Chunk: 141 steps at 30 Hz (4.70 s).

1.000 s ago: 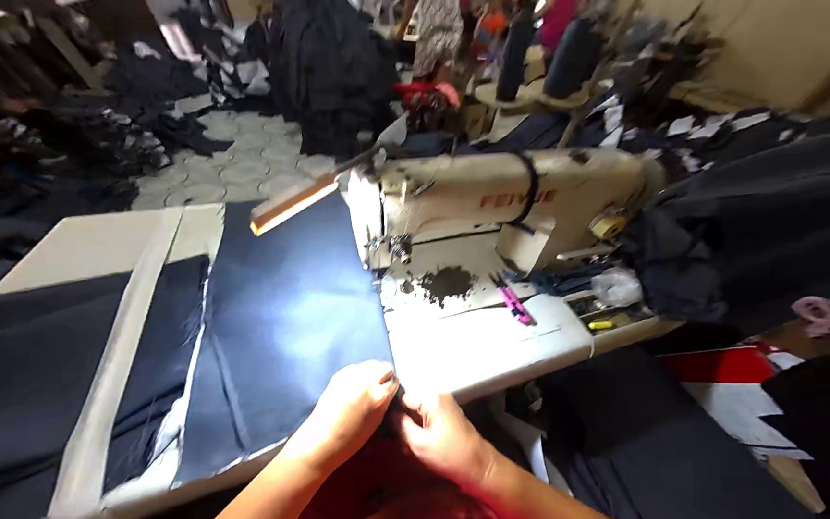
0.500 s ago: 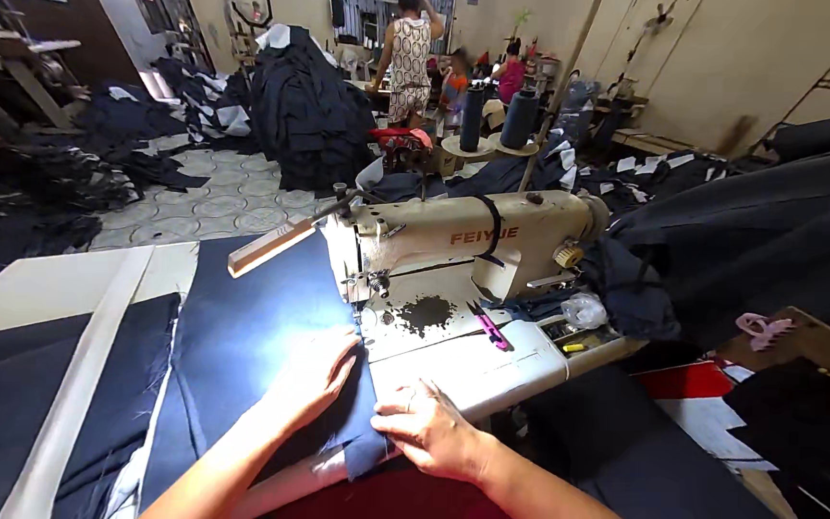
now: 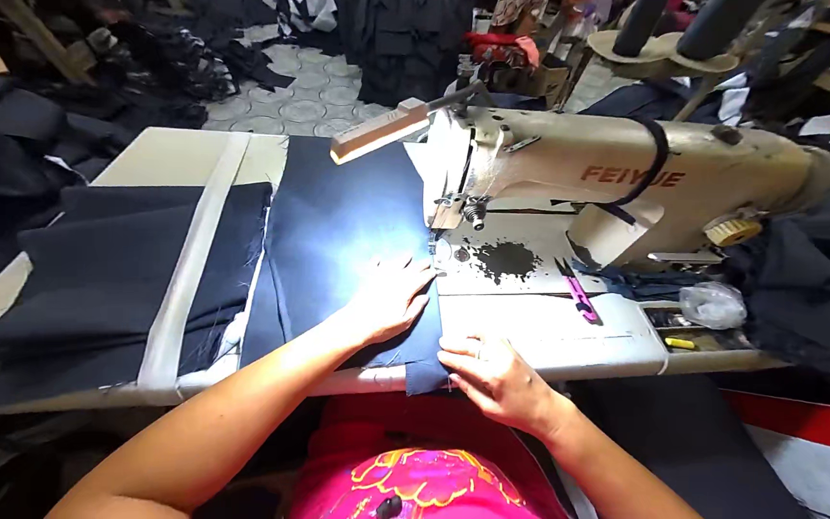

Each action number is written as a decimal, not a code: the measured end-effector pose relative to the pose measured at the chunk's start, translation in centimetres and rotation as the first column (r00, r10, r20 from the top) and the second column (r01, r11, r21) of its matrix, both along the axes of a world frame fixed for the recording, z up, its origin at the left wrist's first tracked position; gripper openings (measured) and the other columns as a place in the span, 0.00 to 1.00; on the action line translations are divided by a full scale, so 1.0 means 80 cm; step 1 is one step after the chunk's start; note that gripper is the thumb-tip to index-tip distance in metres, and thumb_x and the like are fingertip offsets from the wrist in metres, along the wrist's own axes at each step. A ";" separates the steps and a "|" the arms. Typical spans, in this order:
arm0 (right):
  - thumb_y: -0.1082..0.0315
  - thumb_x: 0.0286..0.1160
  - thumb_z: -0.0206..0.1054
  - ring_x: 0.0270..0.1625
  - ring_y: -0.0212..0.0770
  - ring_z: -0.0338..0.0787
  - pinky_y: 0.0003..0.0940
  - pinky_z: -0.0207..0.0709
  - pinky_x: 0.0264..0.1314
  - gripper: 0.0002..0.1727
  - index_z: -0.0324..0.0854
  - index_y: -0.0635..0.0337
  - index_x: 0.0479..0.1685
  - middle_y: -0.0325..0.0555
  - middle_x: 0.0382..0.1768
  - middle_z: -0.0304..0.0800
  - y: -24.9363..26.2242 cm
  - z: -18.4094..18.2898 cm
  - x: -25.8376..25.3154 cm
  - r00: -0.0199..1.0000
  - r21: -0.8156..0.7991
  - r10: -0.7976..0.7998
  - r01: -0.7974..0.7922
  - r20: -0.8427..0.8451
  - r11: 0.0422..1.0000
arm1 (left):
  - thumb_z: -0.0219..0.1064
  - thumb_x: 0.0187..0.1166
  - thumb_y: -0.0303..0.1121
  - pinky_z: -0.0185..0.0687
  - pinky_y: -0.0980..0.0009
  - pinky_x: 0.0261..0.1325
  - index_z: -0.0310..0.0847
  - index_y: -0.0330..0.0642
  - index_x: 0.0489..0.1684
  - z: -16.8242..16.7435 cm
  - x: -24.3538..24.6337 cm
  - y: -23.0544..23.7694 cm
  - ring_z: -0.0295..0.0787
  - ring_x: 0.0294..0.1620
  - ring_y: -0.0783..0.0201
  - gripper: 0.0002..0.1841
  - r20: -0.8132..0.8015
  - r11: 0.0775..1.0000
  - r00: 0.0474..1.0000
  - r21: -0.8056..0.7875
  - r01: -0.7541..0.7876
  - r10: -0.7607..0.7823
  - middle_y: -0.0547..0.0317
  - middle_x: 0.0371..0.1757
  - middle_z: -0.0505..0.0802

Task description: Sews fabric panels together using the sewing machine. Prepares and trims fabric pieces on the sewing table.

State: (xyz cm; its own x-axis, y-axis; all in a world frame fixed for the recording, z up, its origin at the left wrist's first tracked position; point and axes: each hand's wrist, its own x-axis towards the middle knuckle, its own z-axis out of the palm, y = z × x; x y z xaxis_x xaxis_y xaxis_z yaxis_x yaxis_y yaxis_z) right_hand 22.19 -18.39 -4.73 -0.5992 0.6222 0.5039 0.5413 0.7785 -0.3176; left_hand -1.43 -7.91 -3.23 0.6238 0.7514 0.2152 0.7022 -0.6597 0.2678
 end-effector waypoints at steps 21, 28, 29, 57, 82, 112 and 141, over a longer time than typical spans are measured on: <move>0.60 0.82 0.60 0.66 0.48 0.90 0.49 0.79 0.67 0.18 0.94 0.55 0.56 0.44 0.63 0.94 0.024 0.011 -0.005 0.998 -0.050 -0.053 0.054 0.032 0.997 | 0.53 0.89 0.44 0.42 0.21 0.82 0.74 0.43 0.81 0.032 0.018 0.003 0.55 0.93 0.42 0.25 -0.107 0.984 0.986 -0.107 -0.142 0.131 0.51 0.88 0.73; 0.56 0.83 0.58 0.72 0.54 0.84 0.55 0.72 0.75 0.19 0.94 0.46 0.60 0.45 0.64 0.93 0.021 0.010 0.001 0.994 -0.063 -0.092 0.095 0.053 0.993 | 0.43 0.92 0.51 0.31 0.21 0.84 0.62 0.48 0.91 0.020 0.007 -0.008 0.46 0.97 0.47 0.31 -0.113 0.975 0.985 -0.167 -0.148 0.131 0.56 0.93 0.65; 0.55 0.84 0.58 0.73 0.54 0.84 0.55 0.72 0.75 0.19 0.94 0.46 0.59 0.45 0.65 0.92 0.022 0.010 0.001 0.995 -0.061 -0.089 0.092 0.053 0.994 | 0.43 0.92 0.52 0.31 0.21 0.84 0.62 0.48 0.92 0.020 0.006 -0.007 0.46 0.97 0.48 0.31 -0.123 0.975 0.985 -0.169 -0.145 0.125 0.57 0.94 0.64; 0.60 0.81 0.60 0.66 0.47 0.90 0.47 0.78 0.68 0.18 0.95 0.53 0.54 0.41 0.61 0.95 0.031 0.021 0.001 0.996 -0.031 -0.011 0.014 0.091 0.999 | 0.42 0.94 0.48 0.33 0.15 0.79 0.59 0.60 0.93 0.034 0.014 0.062 0.44 0.97 0.46 0.28 -0.182 0.952 0.968 -0.221 -0.213 0.174 0.65 0.94 0.64; 0.60 0.80 0.59 0.69 0.50 0.89 0.53 0.75 0.74 0.19 0.95 0.57 0.54 0.46 0.62 0.95 0.083 0.024 -0.011 0.993 -0.072 -0.056 0.063 0.099 0.995 | 0.52 0.88 0.33 0.46 0.25 0.84 0.79 0.35 0.76 0.028 0.028 0.044 0.62 0.90 0.43 0.22 -0.049 0.985 0.987 -0.077 -0.156 0.152 0.47 0.84 0.78; 0.68 0.76 0.64 0.62 0.53 0.90 0.53 0.79 0.69 0.12 0.95 0.60 0.44 0.49 0.51 0.96 0.109 0.039 -0.011 0.910 0.146 -0.408 0.414 -0.067 0.899 | 0.57 0.87 0.32 0.51 0.30 0.85 0.83 0.34 0.68 -0.003 0.018 0.152 0.69 0.86 0.39 0.18 0.182 0.991 0.983 0.128 -0.042 0.018 0.41 0.80 0.81; 0.77 0.86 0.58 0.76 0.50 0.78 0.39 0.66 0.82 0.20 0.73 0.80 0.72 0.70 0.72 0.79 0.227 0.087 -0.018 0.759 -0.588 -0.650 0.532 0.013 0.609 | 0.56 0.92 0.40 0.43 0.20 0.81 0.82 0.59 0.77 0.050 -0.009 0.151 0.55 0.92 0.38 0.19 -0.081 0.887 0.938 -0.307 -0.344 0.336 0.52 0.87 0.75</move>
